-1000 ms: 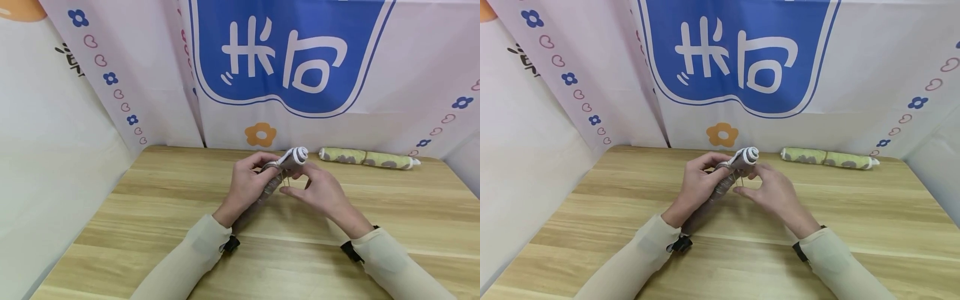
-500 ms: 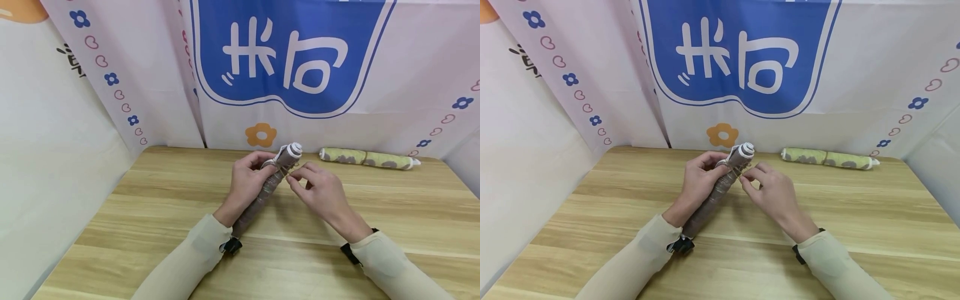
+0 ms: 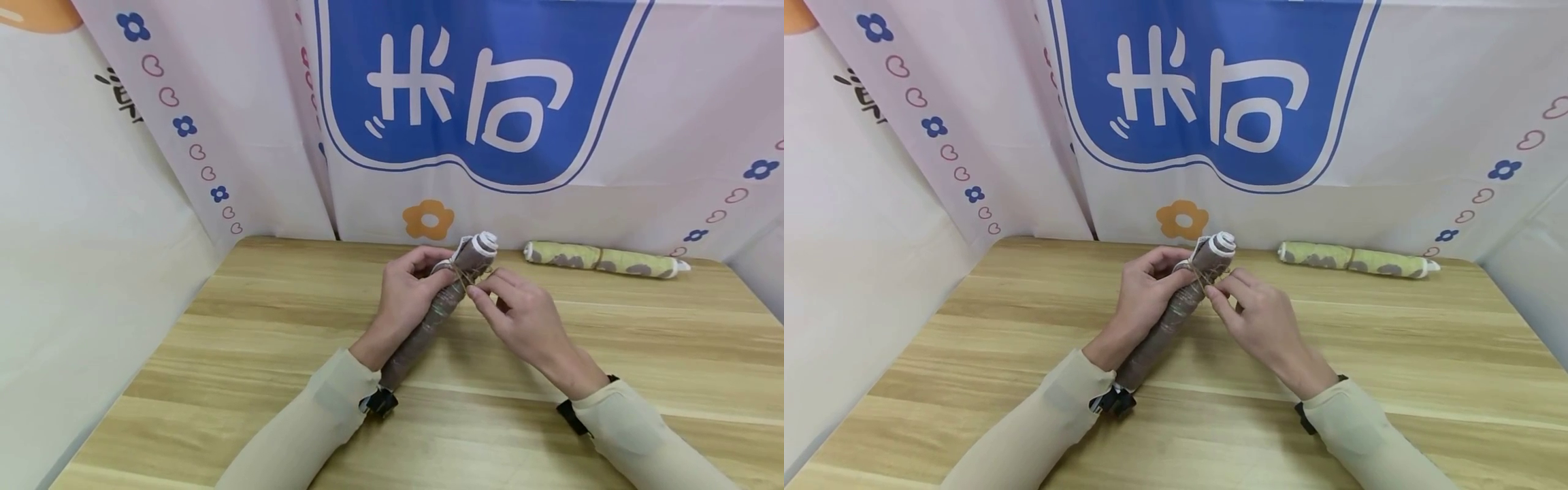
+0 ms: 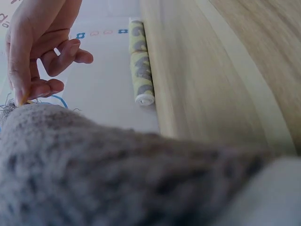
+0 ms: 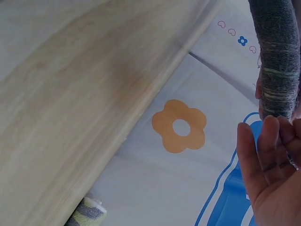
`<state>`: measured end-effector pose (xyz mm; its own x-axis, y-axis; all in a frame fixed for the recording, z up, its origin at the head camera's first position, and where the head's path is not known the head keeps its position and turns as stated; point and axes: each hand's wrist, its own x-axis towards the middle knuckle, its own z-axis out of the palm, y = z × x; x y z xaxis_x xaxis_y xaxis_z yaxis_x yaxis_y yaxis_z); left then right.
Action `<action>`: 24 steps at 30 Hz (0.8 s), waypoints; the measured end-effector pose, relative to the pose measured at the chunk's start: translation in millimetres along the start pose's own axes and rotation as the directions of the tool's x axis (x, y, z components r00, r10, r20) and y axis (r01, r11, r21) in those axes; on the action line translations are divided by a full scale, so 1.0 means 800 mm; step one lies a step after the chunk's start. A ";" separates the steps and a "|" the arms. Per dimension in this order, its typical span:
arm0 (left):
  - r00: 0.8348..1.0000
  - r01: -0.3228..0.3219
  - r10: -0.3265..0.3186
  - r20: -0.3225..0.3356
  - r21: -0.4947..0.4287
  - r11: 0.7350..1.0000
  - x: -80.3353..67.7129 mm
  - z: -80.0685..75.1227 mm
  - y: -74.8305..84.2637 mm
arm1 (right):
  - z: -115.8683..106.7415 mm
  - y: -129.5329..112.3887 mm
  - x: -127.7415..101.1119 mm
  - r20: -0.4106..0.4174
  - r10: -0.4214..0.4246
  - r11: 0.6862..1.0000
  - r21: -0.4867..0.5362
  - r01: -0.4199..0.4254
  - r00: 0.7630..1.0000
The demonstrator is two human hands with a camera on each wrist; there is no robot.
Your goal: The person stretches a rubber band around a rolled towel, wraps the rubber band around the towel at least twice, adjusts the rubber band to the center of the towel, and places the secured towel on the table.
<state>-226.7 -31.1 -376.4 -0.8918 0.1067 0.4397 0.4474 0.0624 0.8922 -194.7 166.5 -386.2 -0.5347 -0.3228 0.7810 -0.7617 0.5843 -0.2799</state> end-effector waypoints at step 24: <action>0.977 0.213 -0.211 0.035 -0.237 0.948 0.010 -0.009 0.005 | -0.010 0.011 0.000 0.356 0.485 0.793 0.206 -0.573 0.799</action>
<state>-232.1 -37.1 -368.7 -0.9631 0.1258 0.2378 0.2180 -0.1530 0.9639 -198.5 177.6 -384.4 -0.9267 -0.2398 0.2892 -0.3730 0.4947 -0.7849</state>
